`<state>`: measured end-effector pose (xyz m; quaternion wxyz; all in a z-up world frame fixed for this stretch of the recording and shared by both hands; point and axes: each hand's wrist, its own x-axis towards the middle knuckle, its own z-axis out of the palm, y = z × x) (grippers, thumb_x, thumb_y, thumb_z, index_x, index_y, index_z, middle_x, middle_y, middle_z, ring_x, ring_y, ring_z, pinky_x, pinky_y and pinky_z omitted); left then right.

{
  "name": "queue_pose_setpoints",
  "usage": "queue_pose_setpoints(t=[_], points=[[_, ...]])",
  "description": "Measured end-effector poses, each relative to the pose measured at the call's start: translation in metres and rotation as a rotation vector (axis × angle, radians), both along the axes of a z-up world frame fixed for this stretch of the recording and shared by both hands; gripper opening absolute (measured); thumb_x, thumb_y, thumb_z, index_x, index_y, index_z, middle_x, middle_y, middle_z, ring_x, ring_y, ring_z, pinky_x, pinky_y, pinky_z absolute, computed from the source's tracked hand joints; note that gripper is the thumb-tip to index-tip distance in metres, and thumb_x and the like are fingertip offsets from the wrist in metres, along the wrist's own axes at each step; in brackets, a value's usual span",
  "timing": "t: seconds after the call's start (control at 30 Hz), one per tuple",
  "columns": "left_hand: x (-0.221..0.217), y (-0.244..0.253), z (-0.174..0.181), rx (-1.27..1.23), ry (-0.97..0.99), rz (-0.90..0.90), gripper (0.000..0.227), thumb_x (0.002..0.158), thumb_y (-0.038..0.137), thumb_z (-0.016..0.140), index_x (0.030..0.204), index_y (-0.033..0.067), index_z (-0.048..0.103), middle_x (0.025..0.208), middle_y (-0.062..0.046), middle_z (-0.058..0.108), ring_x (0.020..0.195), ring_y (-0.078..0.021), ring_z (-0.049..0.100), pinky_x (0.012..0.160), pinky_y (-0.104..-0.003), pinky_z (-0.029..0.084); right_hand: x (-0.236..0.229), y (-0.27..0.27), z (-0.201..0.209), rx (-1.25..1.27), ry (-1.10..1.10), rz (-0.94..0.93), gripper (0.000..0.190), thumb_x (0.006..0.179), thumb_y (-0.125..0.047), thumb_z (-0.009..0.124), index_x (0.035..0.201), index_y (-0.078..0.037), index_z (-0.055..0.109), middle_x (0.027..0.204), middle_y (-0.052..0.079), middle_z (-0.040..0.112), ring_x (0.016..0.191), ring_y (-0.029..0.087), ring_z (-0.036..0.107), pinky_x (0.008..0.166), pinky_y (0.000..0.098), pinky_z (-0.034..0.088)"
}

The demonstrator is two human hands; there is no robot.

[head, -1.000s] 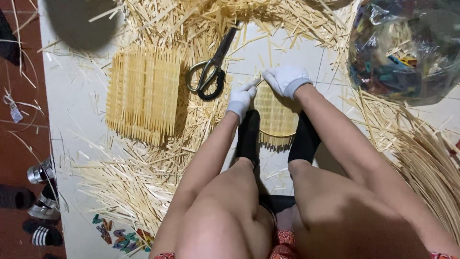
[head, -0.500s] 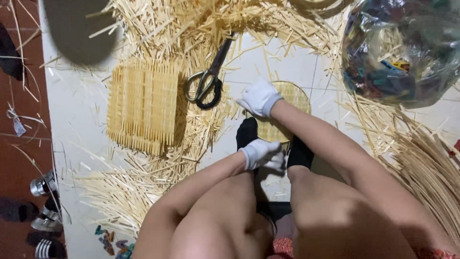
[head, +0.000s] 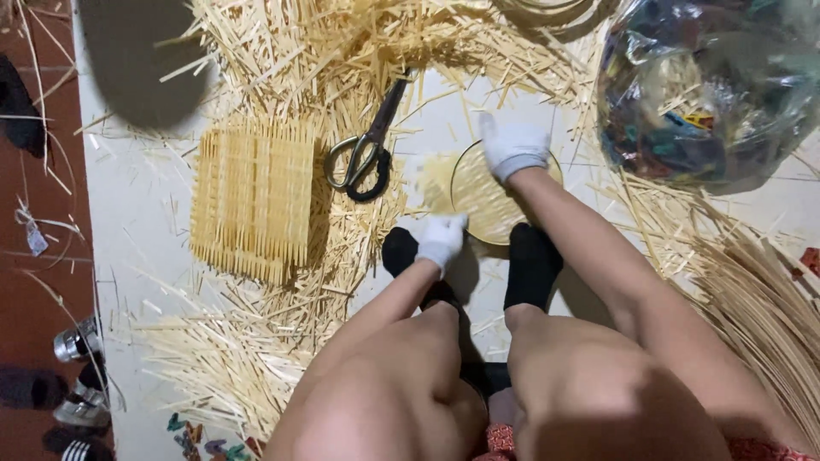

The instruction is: The recorder is assembling and weaving bamboo components to create a small basket or furniture item, using hands and a large blade.

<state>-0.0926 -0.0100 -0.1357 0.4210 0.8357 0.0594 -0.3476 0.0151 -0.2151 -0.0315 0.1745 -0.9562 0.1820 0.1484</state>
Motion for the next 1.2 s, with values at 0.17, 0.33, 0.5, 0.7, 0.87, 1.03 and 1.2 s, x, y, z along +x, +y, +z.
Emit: queue_pose_setpoints(t=[0.17, 0.33, 0.5, 0.7, 0.87, 1.03, 1.2], points=[[0.071, -0.030, 0.010, 0.166, -0.316, -0.230, 0.039, 0.096, 0.041, 0.052, 0.098, 0.0137, 0.079, 0.105, -0.022, 0.072, 0.104, -0.0413, 0.064, 0.095, -0.049, 0.049, -0.080, -0.085, -0.125, 0.097, 0.029, -0.175, 0.056, 0.105, -0.040, 0.029, 0.137, -0.006, 0.060, 0.129, 0.030, 0.061, 0.108, 0.052, 0.061, 0.096, 0.0596, 0.045], [0.124, -0.041, 0.071, 0.177, -0.469, -0.552, 0.029, 0.093, 0.037, 0.056, 0.096, 0.0211, 0.081, 0.113, -0.016, 0.066, 0.113, -0.0386, 0.054, 0.095, -0.049, 0.044, -0.218, -0.109, -0.228, 0.002, -0.387, 0.277, 0.050, 0.103, -0.021, 0.052, 0.147, 0.000, 0.063, 0.151, 0.030, 0.049, 0.132, 0.052, 0.052, 0.111, 0.0562, 0.041], [0.128, -0.045, 0.116, 0.299, -0.492, -0.597, 0.028, 0.080, 0.043, 0.070, 0.100, 0.0260, 0.081, 0.120, -0.013, 0.060, 0.118, -0.0387, 0.051, 0.091, -0.053, 0.039, -0.132, -0.054, 0.017, 0.468, -0.091, -0.339, 0.033, 0.086, -0.028, 0.077, 0.113, -0.009, 0.073, 0.113, 0.018, 0.071, 0.107, 0.030, 0.068, 0.097, 0.0405, 0.052], [0.111, -0.047, 0.088, 0.045, -0.659, -0.522, 0.025, 0.082, 0.025, 0.076, 0.105, 0.0315, 0.078, 0.114, -0.007, 0.063, 0.107, -0.0321, 0.058, 0.091, -0.046, 0.046, -0.085, -0.042, -0.034, 0.360, -0.496, 0.213, 0.019, 0.090, -0.017, 0.072, 0.109, -0.015, 0.076, 0.099, 0.012, 0.071, 0.099, 0.035, 0.063, 0.092, 0.0463, 0.050], [0.097, -0.056, 0.081, 0.095, -0.669, -0.443, 0.026, 0.085, 0.014, 0.071, 0.108, 0.0257, 0.077, 0.112, -0.005, 0.065, 0.110, -0.0312, 0.061, 0.088, -0.045, 0.049, -0.085, -0.029, -0.021, 0.225, -0.398, 0.207, 0.018, 0.091, -0.014, 0.067, 0.107, -0.016, 0.076, 0.101, 0.011, 0.071, 0.102, 0.035, 0.062, 0.091, 0.0480, 0.050], [0.106, -0.054, 0.025, -0.023, -0.503, -0.317, 0.019, 0.088, 0.018, 0.070, 0.106, 0.0199, 0.078, 0.109, -0.010, 0.068, 0.101, -0.0312, 0.067, 0.085, -0.040, 0.054, -0.079, -0.003, -0.023, -0.017, -0.385, 0.196, 0.024, 0.090, -0.022, 0.062, 0.108, -0.009, 0.071, 0.101, 0.017, 0.070, 0.098, 0.037, 0.062, 0.081, 0.0498, 0.051], [0.100, -0.052, 0.029, -0.265, -0.236, -0.099, 0.025, 0.091, 0.015, 0.063, 0.110, 0.0194, 0.079, 0.096, -0.008, 0.082, 0.088, -0.0190, 0.079, 0.084, -0.031, 0.060, -0.078, 0.006, -0.022, 0.071, -0.135, -0.010, 0.045, 0.109, -0.038, 0.037, 0.111, -0.007, 0.069, 0.104, 0.024, 0.070, 0.092, 0.044, 0.067, 0.082, 0.0560, 0.051]])
